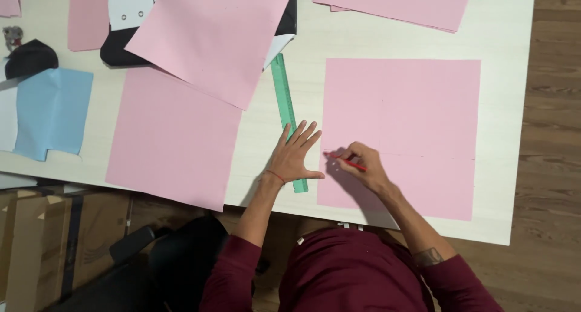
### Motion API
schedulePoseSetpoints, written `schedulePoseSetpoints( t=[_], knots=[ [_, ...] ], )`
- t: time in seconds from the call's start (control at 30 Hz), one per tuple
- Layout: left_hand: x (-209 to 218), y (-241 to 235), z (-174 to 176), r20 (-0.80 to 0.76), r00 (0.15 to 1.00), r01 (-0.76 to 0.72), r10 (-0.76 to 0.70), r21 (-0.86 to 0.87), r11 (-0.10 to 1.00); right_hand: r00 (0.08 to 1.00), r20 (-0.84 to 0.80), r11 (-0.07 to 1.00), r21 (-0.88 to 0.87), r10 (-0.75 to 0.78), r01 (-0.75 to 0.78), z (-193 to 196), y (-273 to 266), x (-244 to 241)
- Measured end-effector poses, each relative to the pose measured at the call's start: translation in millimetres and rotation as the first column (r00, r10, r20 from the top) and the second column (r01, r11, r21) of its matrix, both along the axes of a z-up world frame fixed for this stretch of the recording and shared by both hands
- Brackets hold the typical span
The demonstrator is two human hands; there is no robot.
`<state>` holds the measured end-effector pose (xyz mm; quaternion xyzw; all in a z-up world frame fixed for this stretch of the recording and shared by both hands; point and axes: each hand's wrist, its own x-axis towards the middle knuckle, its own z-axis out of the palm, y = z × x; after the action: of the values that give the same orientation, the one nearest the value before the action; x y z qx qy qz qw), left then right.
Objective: Using a ruler and pencil to mark straight lines on pink leather sheets for later processing.
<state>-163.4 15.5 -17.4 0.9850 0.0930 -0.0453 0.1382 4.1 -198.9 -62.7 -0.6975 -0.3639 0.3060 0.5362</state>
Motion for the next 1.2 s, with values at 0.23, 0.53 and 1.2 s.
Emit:
schedulePoseSetpoints(
  t=[0.23, 0.53, 1.2],
  knots=[
    [0.7, -1.1, 9.7, -0.014, 1.000, 0.020, -0.020, 0.043, 0.999, 1.000, -0.030, 1.000, -0.031, -0.001, 0.000, -13.4, -32.6, 28.1],
    [6.6, -1.5, 14.9, -0.078, 0.997, 0.006, -0.003, 0.040, 0.999, 0.987, -0.097, 0.989, -0.088, -0.129, 0.120, -30.8, -91.4, 72.4],
    [16.7, -14.5, 34.8, -0.247, 0.966, -0.065, 0.069, 0.025, 0.998, 0.966, -0.150, 0.977, -0.057, -0.210, 0.203, 46.2, -158.1, 126.1]
  ],
)
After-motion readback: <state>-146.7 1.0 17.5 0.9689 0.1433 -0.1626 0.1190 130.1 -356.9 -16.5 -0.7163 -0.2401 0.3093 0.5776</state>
